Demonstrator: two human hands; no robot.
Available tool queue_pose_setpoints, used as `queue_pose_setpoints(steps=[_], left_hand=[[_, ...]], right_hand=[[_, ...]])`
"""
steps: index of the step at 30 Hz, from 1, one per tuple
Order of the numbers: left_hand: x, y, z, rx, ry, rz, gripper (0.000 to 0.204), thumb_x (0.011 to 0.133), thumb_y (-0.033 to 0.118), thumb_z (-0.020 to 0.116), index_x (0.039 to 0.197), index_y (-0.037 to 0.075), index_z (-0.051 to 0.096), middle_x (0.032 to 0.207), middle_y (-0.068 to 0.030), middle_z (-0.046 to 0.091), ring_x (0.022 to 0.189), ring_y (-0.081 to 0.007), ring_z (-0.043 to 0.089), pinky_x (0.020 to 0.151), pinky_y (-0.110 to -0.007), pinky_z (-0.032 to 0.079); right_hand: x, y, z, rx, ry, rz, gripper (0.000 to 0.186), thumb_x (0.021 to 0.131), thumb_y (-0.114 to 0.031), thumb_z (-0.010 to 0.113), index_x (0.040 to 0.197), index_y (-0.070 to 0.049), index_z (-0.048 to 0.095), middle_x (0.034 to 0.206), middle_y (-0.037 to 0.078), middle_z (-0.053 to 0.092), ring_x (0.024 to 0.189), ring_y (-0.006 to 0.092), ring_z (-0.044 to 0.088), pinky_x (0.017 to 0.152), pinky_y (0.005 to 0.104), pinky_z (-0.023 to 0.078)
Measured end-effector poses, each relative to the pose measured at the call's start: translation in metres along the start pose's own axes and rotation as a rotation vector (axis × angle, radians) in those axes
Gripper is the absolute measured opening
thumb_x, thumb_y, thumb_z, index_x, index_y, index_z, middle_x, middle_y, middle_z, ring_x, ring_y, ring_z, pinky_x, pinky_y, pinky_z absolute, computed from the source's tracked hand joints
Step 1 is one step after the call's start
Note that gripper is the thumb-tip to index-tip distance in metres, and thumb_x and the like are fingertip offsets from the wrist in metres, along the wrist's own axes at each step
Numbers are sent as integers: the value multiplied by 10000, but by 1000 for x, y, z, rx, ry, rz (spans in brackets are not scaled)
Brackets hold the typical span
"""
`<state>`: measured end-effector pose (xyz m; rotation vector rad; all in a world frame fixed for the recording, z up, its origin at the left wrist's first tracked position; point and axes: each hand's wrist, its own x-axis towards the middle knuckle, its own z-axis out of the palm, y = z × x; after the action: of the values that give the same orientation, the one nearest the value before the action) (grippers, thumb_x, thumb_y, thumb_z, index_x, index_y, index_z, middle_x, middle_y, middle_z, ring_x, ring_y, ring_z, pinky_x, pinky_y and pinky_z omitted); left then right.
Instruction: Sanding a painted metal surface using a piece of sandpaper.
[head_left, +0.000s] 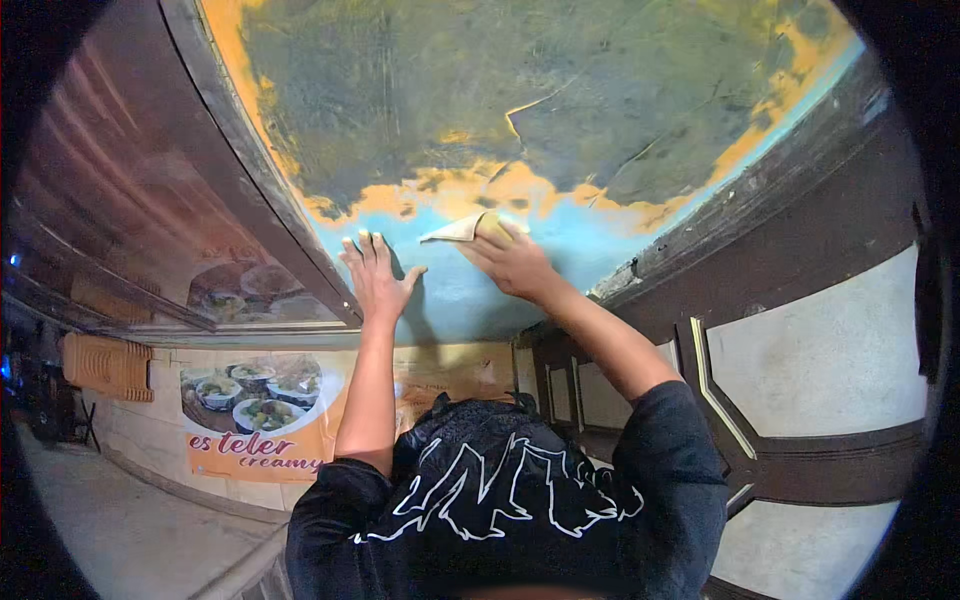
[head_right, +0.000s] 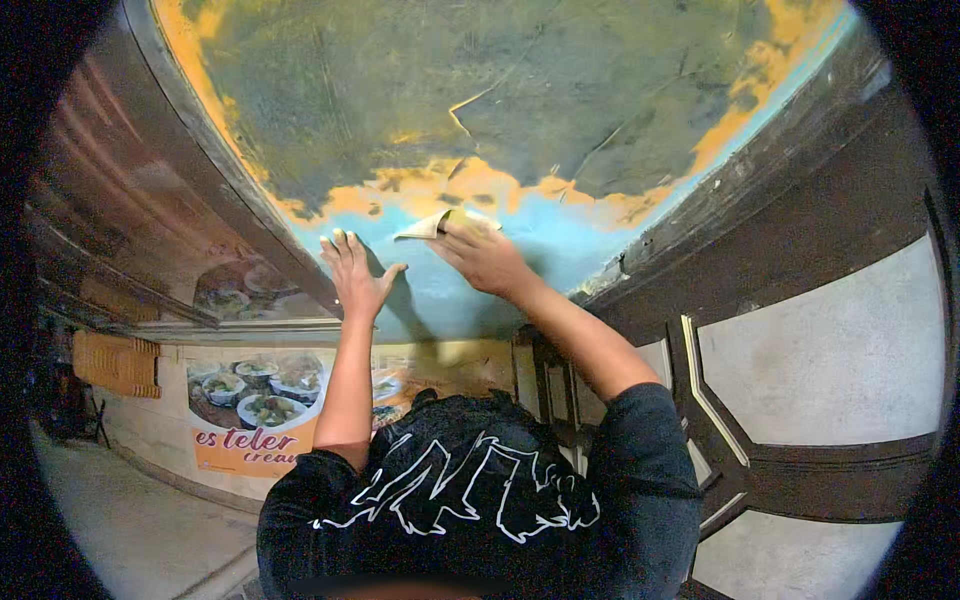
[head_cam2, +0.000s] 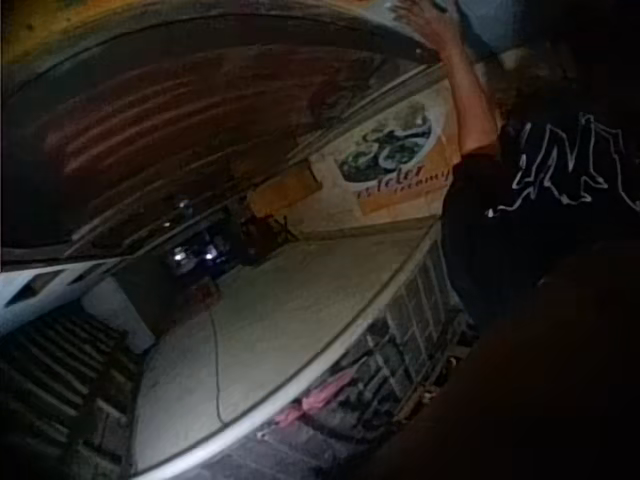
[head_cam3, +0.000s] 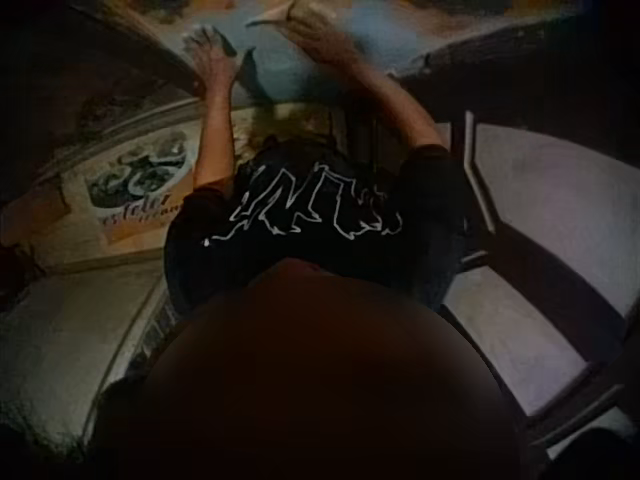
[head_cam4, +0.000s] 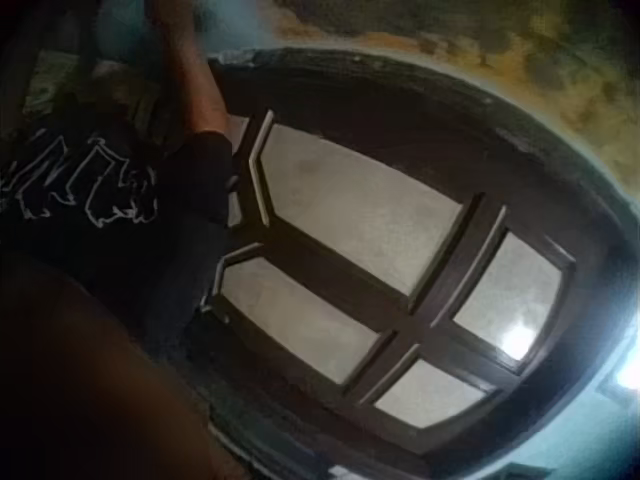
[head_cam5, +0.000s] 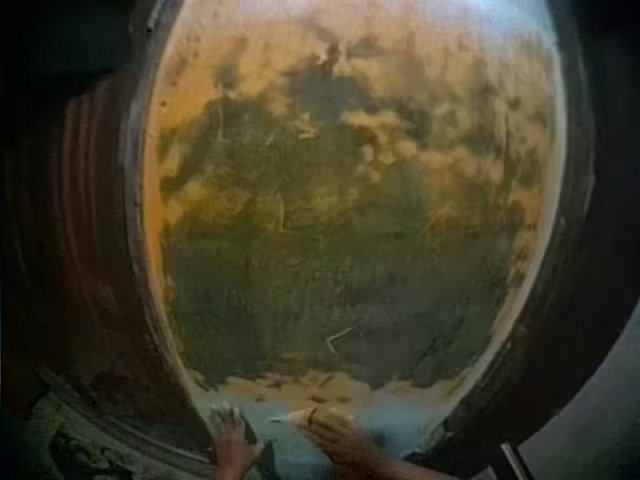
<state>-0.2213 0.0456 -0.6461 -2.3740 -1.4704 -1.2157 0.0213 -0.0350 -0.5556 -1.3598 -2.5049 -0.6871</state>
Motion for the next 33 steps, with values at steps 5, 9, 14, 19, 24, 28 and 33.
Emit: queue_pose_setpoints(steps=[5,9,14,19,24,28,33], left_hand=[[-2,-6,5,24,61,55,1157,641,552,790,1464,-18,210,1588,-139,2,1414,-495,38,1109,-629,156],[-7,-3,5,-13,-62,-50,1106,656,550,782,1431,-58,280,1579,-170,67,1403,-515,54,1108,-618,178],[-21,-16,10,-14,-8,-48,1075,662,507,799,1413,-75,297,1570,-185,93,1394,-528,72,1093,-611,225],[-23,-14,14,-53,-66,-93,1093,672,493,798,1450,-36,239,1575,-175,75,1398,-523,70,1088,-615,231],[-25,-17,13,4,-24,-64,1008,670,521,777,1367,-75,360,1507,-256,198,1381,-532,98,1113,-634,136],[-17,-6,10,-12,-111,-124,1103,647,628,732,1364,-115,342,1486,-317,186,1372,-562,64,1111,-645,64],[-10,7,1,-1,-359,-273,1149,649,650,717,1382,-132,303,1479,-358,160,1353,-600,24,1075,-691,-8]], right_hand=[[30,-9,-45,-99,65,30,528,821,-164,505,1348,-138,502,1331,0,520,1185,172,493,1020,471,370],[7,0,3,20,53,-129,512,832,-189,496,1342,-136,508,1320,4,528,1186,167,494,1005,433,384],[50,-8,-57,-172,6,8,517,837,-214,515,1347,-133,497,1360,6,511,1300,150,428,1037,443,359],[37,-9,-12,-40,-37,-187,516,832,-197,500,1345,-134,508,1333,8,520,1314,161,412,1041,425,355],[67,-15,-51,-129,10,-95,532,818,-185,504,1347,-137,506,1336,9,518,1252,162,458,1038,412,355],[54,-17,-23,-22,41,-128,528,822,-174,501,1349,-135,503,1351,-2,511,1238,157,469,1046,423,348],[76,-14,-56,-107,18,-91,534,806,-200,530,1335,-127,512,1371,-10,500,1278,159,447,1081,418,332]])
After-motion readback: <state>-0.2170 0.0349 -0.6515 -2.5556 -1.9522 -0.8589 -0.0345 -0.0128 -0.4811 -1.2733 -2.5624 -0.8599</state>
